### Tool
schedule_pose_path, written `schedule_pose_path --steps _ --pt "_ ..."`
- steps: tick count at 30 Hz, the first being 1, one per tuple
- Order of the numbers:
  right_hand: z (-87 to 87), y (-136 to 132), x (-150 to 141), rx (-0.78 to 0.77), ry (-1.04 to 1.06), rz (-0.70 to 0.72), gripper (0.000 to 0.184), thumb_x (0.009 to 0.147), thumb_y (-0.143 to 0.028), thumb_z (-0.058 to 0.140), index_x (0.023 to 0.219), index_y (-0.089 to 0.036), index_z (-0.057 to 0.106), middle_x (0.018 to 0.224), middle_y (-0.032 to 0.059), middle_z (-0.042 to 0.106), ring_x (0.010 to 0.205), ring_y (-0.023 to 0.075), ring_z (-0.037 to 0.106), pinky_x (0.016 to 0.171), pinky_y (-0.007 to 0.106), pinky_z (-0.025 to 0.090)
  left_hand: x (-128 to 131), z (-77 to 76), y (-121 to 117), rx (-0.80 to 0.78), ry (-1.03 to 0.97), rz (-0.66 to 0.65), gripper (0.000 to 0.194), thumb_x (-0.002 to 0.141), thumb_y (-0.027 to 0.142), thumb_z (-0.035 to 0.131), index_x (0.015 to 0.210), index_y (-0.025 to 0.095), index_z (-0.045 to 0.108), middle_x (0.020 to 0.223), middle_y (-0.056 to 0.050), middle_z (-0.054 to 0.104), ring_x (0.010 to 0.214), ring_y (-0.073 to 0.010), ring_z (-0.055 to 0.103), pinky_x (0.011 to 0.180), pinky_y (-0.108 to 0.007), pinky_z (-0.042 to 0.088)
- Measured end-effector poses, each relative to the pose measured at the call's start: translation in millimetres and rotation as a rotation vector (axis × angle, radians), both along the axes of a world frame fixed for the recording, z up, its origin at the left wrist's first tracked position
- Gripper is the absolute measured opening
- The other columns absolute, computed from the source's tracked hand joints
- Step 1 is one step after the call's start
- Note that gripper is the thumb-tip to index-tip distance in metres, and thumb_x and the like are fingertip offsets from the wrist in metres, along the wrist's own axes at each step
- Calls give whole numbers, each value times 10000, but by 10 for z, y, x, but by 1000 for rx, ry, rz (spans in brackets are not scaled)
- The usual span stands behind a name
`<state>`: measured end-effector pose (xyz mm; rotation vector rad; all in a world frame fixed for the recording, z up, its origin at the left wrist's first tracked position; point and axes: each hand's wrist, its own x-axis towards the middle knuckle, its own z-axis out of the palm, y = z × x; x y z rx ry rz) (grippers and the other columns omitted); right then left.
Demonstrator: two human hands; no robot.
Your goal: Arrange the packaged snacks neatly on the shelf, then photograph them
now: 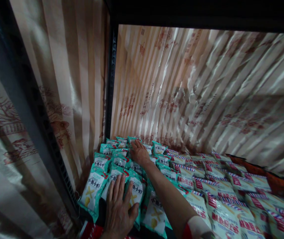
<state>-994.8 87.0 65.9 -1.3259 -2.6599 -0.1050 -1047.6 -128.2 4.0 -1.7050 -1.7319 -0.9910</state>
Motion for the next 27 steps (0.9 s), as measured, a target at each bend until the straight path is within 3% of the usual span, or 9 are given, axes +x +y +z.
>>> schedule_pose_path --steps 3,8,12,18,27 --pt "-53 117 -45 22 3 11 511 910 -340 349 1381 -148 389 1484 140 298 1379 290 215 1064 445 264 -9 -15 8 -9 16 -1 559 827 425 507 1338 207 448 1416 -125 419 1342 -274 307 1057 -440 241" --pt "-107 239 -95 48 -9 98 482 914 -335 343 1377 -212 394 1383 107 465 1332 282 299 1096 515 176 -20 -41 18 -13 28 -1 571 824 436 511 1342 204 443 1410 -124 426 1335 -278 317 1059 -436 237" --pt "-97 261 -102 37 -22 123 471 932 -340 303 1360 -178 411 1339 107 509 1287 235 373 1108 444 193 -23 -43 23 -21 26 -4 576 827 439 506 1347 202 436 1425 -123 406 1334 -283 315 1063 -435 232" --pt "-22 215 -106 -12 -34 43 521 931 -383 311 1358 -97 397 1306 156 527 1251 226 428 1057 351 284 -21 -52 19 -22 16 -14 572 819 399 516 1344 186 438 1437 -123 390 1336 -285 314 1074 -431 221" --pt "105 70 -146 -48 -42 -20 466 930 -392 300 1282 -133 465 1236 155 568 1151 250 506 985 355 345 -17 -39 14 -35 20 -2 575 822 421 515 1348 202 432 1444 -117 381 1341 -276 308 1072 -428 229"
